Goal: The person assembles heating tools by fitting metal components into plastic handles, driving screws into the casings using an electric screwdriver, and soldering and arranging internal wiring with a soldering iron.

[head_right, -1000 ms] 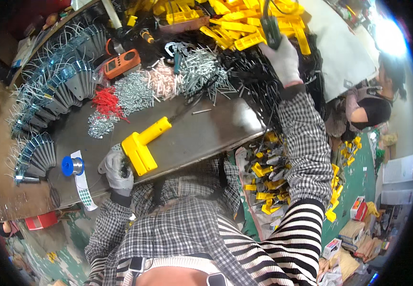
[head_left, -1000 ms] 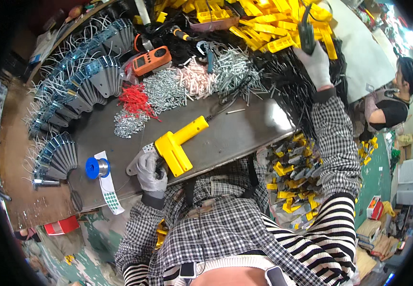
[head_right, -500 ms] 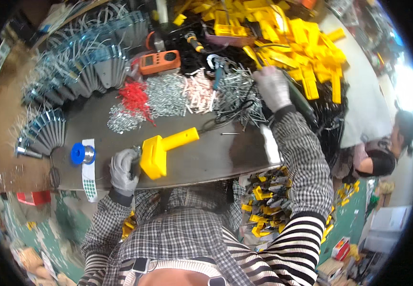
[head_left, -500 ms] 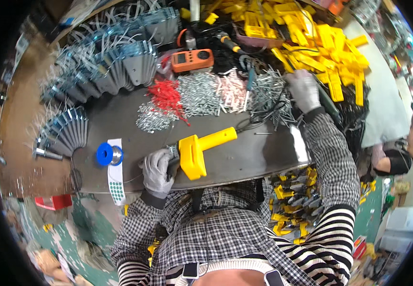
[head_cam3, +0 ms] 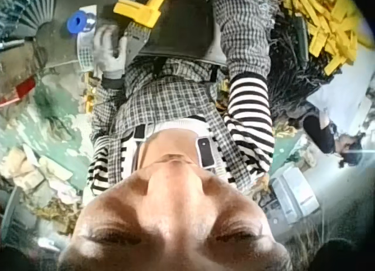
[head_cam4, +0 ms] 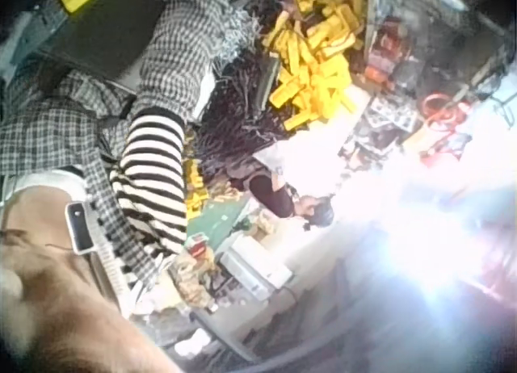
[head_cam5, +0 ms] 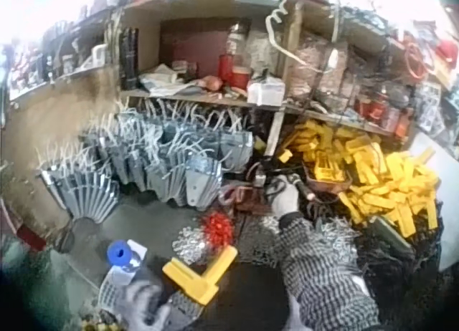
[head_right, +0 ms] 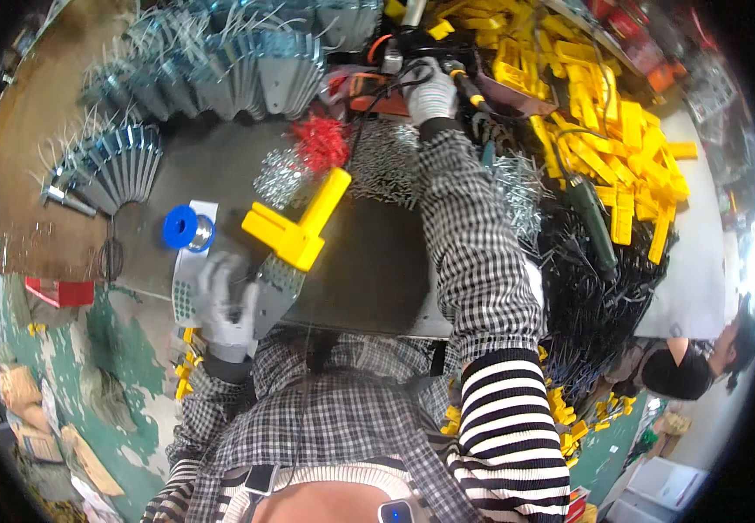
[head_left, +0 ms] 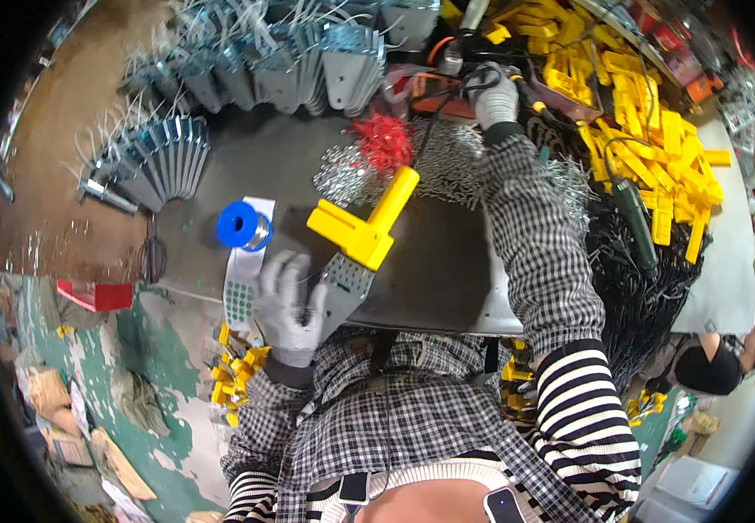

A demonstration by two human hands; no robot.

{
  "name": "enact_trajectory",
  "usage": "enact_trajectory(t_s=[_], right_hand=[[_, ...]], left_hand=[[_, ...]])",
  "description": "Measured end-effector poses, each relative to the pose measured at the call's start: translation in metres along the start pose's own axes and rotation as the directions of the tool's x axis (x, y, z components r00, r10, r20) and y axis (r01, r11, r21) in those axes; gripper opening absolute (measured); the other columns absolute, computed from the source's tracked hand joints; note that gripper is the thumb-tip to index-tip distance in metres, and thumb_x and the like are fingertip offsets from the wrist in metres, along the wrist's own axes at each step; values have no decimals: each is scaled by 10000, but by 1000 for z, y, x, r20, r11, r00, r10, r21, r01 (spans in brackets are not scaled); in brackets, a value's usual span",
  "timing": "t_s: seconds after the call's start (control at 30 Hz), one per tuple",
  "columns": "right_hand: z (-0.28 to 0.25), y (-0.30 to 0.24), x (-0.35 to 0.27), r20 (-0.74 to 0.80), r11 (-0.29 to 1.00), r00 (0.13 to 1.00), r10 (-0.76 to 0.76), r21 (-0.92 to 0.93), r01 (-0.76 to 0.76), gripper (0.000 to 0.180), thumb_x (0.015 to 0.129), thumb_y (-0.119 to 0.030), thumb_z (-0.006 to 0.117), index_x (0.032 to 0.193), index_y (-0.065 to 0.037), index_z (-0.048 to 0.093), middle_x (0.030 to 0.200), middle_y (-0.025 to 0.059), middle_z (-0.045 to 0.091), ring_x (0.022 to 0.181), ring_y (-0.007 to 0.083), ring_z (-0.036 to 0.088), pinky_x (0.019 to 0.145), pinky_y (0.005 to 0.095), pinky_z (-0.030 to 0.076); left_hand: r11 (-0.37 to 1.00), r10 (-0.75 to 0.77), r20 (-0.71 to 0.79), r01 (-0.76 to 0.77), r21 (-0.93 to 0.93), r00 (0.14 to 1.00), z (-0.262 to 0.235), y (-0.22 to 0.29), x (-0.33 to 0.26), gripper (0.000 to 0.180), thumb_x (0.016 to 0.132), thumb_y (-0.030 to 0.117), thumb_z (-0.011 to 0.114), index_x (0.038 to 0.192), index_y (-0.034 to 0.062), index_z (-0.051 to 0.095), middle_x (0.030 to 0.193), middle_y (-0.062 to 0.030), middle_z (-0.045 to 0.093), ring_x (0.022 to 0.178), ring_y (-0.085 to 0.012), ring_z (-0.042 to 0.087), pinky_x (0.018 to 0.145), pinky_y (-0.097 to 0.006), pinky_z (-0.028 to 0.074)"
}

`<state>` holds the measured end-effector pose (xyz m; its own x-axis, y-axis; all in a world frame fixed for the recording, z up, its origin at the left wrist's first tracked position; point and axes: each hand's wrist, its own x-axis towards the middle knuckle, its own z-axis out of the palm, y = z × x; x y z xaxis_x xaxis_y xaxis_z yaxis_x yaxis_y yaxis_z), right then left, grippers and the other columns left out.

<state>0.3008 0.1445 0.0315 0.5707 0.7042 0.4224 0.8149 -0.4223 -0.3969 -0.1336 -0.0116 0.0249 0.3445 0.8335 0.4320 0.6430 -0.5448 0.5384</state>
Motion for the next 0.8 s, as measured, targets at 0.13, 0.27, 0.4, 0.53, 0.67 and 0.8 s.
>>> enact_trajectory(t_s=[0.13, 0.27, 0.4, 0.53, 0.67, 0.8], right_hand=[[-10, -11, 4, 181, 960, 965, -188, -174, 219, 340, 848, -333, 620, 1068, -73, 623, 966, 211, 682, 951, 392, 646, 790, 449, 525], [-1, -27, -6, 90, 959, 958, -272, -54, 277, 352, 853, -328, 634, 1094, -74, 601, 996, 217, 674, 967, 399, 634, 804, 445, 510], [29, 53, 18, -4, 868, 885, -465, -199, 455, 289, 897, -267, 580, 1105, -68, 600, 1014, 212, 666, 994, 393, 621, 826, 437, 497], [24, 40, 62, 344, 890, 829, -441, 48, 453, 325, 908, -270, 570, 1167, -74, 578, 1012, 209, 667, 996, 406, 615, 831, 442, 493], [20, 68, 52, 176, 916, 970, -171, -334, 222, 457, 882, -389, 576, 1192, -54, 561, 1091, 263, 634, 1072, 438, 579, 885, 474, 461], [-45, -73, -33, 57, 979, 982, -182, -88, 187, 467, 882, -296, 617, 1239, -12, 516, 1045, 205, 673, 990, 321, 657, 844, 396, 492]], left_hand=[[896, -350, -227, 255, -363, 909, -26, -58, -34, 322, 904, 2, 566, 1224, -4, 531, 1220, -102, 544, 1128, -202, 535, 958, -311, 423], [754, -621, -352, 411, -512, 701, -41, -140, -92, 302, 949, 85, 533, 1239, 1, 524, 1216, -86, 549, 1115, -173, 521, 970, -316, 428], [254, -874, -25, 411, -876, 486, -35, -131, -92, 304, 971, 203, 536, 1199, 4, 560, 1098, -64, 622, 999, -165, 586, 917, -298, 463], [-136, -776, 281, 286, -948, 565, -5, -166, -132, 494, 1004, 404, 456, 1261, -15, 508, 1228, -117, 601, 1073, -229, 586, 945, -347, 456], [-294, -637, 379, 243, -924, 671, -3, -139, -120, 519, 1004, 399, 448, 1330, -4, 467, 1283, -122, 586, 1133, -238, 568, 950, -364, 444], [186, -758, 170, 459, -869, 629, -43, -108, -126, 307, 905, 158, 637, 1160, -10, 606, 1014, -42, 667, 869, -114, 605, 755, -260, 488]])
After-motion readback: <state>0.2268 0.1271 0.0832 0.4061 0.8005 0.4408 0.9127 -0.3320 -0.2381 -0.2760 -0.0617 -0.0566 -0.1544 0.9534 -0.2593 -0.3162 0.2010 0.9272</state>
